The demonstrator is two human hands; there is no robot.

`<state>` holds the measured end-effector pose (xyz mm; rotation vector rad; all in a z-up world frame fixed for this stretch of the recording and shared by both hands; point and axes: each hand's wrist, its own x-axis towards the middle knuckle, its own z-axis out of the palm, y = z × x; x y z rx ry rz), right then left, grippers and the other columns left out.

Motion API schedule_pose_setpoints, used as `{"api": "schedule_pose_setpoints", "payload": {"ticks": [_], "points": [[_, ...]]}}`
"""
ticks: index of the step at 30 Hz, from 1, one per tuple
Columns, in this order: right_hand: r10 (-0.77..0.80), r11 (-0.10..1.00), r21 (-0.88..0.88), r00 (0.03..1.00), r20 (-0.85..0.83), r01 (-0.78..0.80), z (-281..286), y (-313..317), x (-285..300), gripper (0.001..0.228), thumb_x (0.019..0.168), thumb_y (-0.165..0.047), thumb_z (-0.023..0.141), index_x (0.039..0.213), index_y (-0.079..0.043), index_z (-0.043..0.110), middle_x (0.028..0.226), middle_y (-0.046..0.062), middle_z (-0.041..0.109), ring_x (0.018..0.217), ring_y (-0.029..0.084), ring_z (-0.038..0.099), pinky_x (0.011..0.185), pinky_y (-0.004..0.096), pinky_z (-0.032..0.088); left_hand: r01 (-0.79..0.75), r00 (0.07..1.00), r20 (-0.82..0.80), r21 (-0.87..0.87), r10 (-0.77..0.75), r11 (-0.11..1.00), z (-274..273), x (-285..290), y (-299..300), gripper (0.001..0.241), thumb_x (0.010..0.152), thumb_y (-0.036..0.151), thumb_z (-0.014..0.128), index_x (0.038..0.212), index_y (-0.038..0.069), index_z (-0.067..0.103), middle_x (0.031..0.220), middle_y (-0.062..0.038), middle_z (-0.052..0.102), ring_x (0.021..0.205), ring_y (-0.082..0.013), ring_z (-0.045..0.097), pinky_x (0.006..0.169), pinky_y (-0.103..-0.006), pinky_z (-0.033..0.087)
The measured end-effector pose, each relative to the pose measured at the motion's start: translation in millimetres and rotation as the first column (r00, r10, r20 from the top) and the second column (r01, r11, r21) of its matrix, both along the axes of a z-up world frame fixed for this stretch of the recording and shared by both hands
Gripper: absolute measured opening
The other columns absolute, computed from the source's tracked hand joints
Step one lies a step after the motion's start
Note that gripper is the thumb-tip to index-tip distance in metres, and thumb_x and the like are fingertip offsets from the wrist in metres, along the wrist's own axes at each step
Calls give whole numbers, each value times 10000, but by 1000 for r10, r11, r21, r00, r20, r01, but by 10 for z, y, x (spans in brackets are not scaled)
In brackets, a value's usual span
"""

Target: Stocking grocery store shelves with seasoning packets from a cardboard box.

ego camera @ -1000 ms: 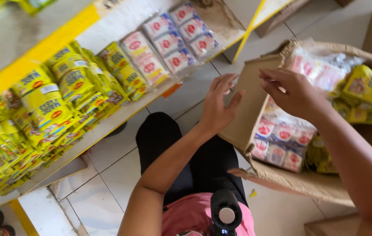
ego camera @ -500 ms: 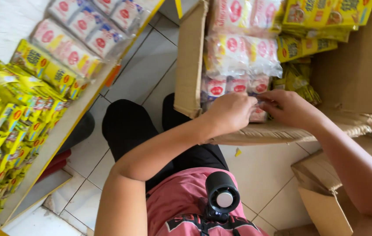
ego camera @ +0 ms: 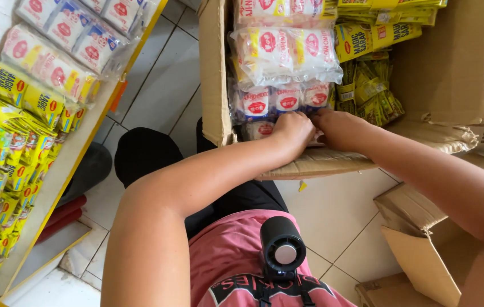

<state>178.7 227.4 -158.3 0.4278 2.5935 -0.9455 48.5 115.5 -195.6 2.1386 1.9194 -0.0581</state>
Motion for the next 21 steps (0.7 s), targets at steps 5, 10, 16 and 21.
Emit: {"api": "schedule_pose_setpoints", "payload": {"ticks": [5,10,16,21], "points": [[55,986,131,938,343,-105,157,10,-153,339,852,-271,758,1120,-71,700,1190,175,696,1103,364,684,929,473,553,35,999,22,36,-36,999,18,-59,-16,167,790,192,655,743,88,777,784,-143,742,707,-274,734,504,-400,562],[68,989,94,919,389,-114,263,-37,-150,332,871,-360,760,1080,-103,728,1185,146,715,1113,344,692,949,458,547,82,983,162,40,-87,996,106,-151,-49,158,768,166,655,677,108,770,719,-156,732,680,-318,735,537,-449,564],[4,982,185,988,154,-33,386,-34,-23,487,805,-344,809,1193,-82,674,1222,176,639,1134,357,653,952,449,542,22,965,254,195,-72,981,722,-387,-69,107,714,104,672,680,52,759,700,-198,716,681,-361,727,575,-483,571],[-30,995,-95,997,68,36,1052,145,-24,710,666,-414,907,1256,-98,674,1317,156,635,1192,334,601,1014,419,473,52,936,344,81,-77,995,1291,-624,-255,87,748,79,657,701,43,720,732,-182,689,712,-390,704,595,-501,563]]}}
